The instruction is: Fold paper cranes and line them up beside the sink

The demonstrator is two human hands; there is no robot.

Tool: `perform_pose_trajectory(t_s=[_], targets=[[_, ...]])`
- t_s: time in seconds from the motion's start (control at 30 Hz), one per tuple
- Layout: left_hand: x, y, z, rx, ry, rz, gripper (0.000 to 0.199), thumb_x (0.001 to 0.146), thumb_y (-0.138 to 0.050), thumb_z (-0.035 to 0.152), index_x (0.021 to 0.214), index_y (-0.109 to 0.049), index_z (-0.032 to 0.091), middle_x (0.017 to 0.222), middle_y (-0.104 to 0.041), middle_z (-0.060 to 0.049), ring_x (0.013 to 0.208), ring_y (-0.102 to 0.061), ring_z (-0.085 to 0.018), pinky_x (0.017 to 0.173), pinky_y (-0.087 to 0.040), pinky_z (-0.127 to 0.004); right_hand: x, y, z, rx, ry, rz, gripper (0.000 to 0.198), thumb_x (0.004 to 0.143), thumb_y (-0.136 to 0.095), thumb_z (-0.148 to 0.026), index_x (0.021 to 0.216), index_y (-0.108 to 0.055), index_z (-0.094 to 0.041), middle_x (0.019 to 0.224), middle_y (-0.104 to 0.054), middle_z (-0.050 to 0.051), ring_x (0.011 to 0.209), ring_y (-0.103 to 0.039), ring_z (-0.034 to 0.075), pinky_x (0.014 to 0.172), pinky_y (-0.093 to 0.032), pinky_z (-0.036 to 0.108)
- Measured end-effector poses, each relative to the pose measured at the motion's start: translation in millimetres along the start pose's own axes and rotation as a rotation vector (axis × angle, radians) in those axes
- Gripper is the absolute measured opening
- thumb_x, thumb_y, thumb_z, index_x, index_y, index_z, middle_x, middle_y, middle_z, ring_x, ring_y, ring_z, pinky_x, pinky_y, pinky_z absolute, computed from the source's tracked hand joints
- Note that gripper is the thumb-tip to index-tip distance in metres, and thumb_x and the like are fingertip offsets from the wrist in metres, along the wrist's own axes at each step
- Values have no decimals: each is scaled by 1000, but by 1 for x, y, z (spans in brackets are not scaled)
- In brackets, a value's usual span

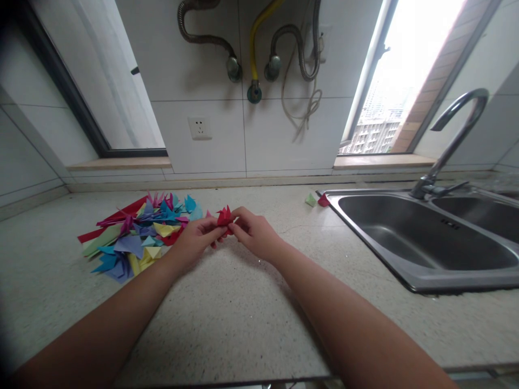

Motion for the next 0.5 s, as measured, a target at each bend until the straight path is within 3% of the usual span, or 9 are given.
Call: perform_pose_trajectory(t_s=[0.23, 0.5], targets=[[0, 0, -2, -1, 35, -9, 35, 83, -65, 46, 95, -72, 14, 82, -66, -6, 68, -55, -14, 58, -43, -24, -1, 11, -11, -339, 119, 68, 9, 91, -56, -29, 94, -59, -22, 78, -64, 0, 64, -52, 11, 63, -36, 25], [1, -3, -4, -74, 58, 1, 29, 84, -63, 41, 82, -68, 13, 76, -65, -5, 65, -55, -13, 56, -43, -24, -5, 8, -23, -613, 335, -3, 8, 90, -55, -23, 87, -60, -19, 79, -62, 2, 69, -53, 12, 62, -33, 25]])
Point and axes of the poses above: each hand's wrist, its own x-axis towards the middle knuckle, its own y-axis out of the back of the hand, z = x × y, the point moved 8 cm from there along x, towards the middle knuckle
